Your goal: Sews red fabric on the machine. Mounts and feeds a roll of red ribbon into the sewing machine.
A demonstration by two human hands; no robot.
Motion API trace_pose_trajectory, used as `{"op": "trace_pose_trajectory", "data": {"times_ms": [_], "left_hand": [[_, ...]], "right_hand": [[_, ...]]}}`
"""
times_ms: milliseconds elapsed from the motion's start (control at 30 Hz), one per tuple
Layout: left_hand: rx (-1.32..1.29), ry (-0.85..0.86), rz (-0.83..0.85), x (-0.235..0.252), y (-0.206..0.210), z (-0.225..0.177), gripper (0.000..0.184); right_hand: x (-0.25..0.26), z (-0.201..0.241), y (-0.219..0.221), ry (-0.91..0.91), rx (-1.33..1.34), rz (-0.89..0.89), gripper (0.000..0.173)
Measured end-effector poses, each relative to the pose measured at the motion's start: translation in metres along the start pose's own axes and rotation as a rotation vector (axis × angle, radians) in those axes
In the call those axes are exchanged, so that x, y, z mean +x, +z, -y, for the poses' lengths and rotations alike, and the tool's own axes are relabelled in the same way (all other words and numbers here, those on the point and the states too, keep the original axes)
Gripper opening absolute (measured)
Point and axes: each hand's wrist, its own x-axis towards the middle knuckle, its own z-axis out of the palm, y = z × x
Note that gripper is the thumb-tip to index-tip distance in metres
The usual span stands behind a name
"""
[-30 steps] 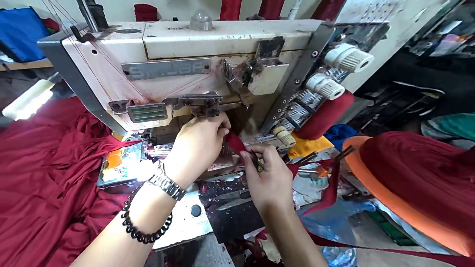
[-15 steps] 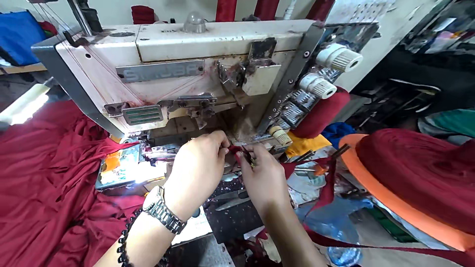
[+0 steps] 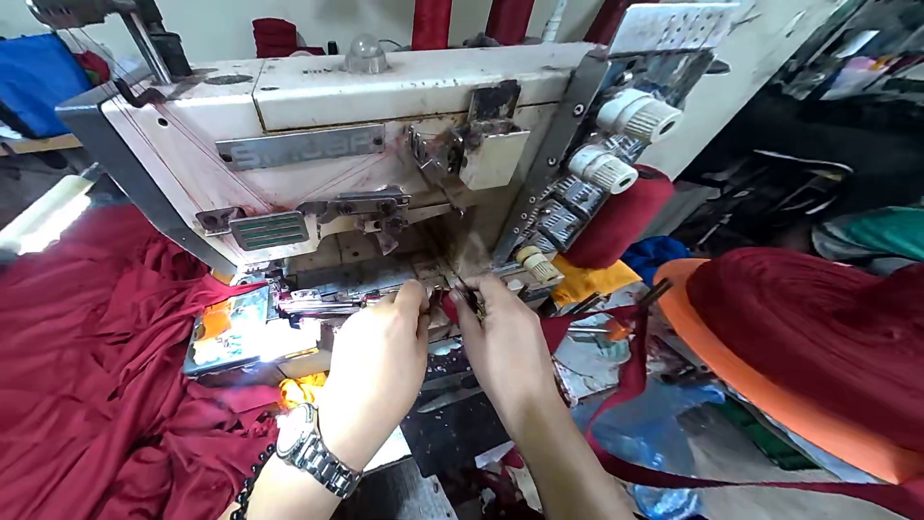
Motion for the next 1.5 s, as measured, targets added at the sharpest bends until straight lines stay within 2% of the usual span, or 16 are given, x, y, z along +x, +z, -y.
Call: {"op": "trace_pose_trajectory", "data": {"times_ms": [67,200,300,467,667,900,1067,1167,1267,1367,1400,1500], "left_hand": [[-0.029,-0.012,0.052,0.0,-0.002,0.002,0.007],[-0.026,0.103,-0.031,0.012,-0.017,0.01,0.008],[0.026,0.124,-0.018,0.025,-0.029,0.007,0.008],[0.066,0.062,0.148,0.042,-0.041,0.005,0.009],[-0.038,-0.058,0.367,0.056,-0.05,0.013,0.012],[-0.117,0.019,0.384,0.061,-0.054,0.02,0.007],[-0.105,0.053,0.355,0.06,-0.057,0.017,0.011],[-0.096,0.08,0.415,0.061,-0.059,0.017,0.011],[-0.065,0.102,0.449,0.062,-0.059,0.018,0.012],[-0.015,0.133,0.511,0.069,-0.058,0.021,0.014],[-0.006,0.141,0.533,0.072,-0.059,0.021,0.015],[-0.012,0.169,0.544,0.076,-0.059,0.024,0.014]], "right_hand": [[-0.004,-0.003,0.001,0.002,-0.016,0.036,0.014],[-0.011,-0.007,0.001,0.06,0.02,0.109,0.016],[-0.014,-0.009,0.005,0.026,0.046,0.053,0.015],[-0.014,-0.01,0.006,0.003,0.041,0.028,0.016],[-0.015,-0.011,0.001,0.016,0.027,0.072,0.015],[-0.016,-0.008,-0.002,0.012,0.031,0.086,0.016],[-0.016,-0.006,-0.004,0.004,0.035,0.082,0.013],[-0.016,-0.009,-0.005,0.022,0.03,0.093,0.013],[-0.016,-0.011,-0.004,-0.013,0.044,0.024,0.022],[-0.017,-0.007,-0.005,-0.094,0.013,-0.067,0.053],[-0.017,-0.004,-0.009,-0.098,0.009,-0.055,0.056],[-0.018,0.004,-0.02,-0.111,0.009,0.044,0.044]]}}
